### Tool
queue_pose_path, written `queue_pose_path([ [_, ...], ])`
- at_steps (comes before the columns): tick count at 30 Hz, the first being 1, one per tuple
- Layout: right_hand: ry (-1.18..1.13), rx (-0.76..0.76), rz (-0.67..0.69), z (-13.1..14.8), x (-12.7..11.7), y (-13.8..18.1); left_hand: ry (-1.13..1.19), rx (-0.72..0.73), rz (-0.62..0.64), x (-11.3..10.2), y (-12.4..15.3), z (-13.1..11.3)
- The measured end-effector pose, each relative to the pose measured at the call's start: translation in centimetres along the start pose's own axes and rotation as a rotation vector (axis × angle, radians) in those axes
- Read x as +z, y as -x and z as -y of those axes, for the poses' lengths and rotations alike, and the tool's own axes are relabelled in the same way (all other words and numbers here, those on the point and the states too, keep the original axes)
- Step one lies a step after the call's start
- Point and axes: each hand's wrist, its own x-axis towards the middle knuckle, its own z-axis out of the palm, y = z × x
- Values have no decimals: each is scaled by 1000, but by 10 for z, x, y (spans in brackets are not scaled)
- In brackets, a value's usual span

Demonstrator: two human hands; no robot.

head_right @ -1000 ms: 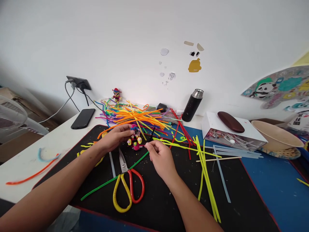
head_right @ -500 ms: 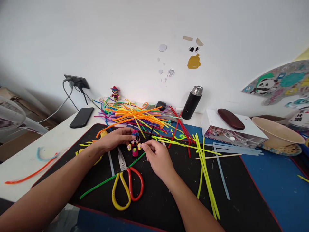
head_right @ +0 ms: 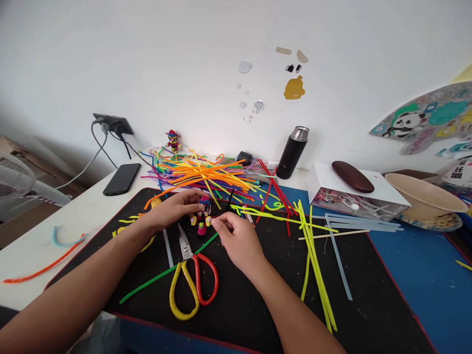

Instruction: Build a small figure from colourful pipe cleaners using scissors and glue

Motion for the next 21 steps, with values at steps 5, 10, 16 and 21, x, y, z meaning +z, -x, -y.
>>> queue_pose_path([
  [5,33,-3,9,-1,0,1,-71,23,-41,-1,-1,5],
  [10,34,-4,6,-3,-1,1,-155,70,-129,-1,-4,9],
  [16,24,6,13,-4,0,0,-259,99,-170,1,-5,11],
  [21,48,0,5,-3,0,0,-374,134,-174,2,-5,14],
])
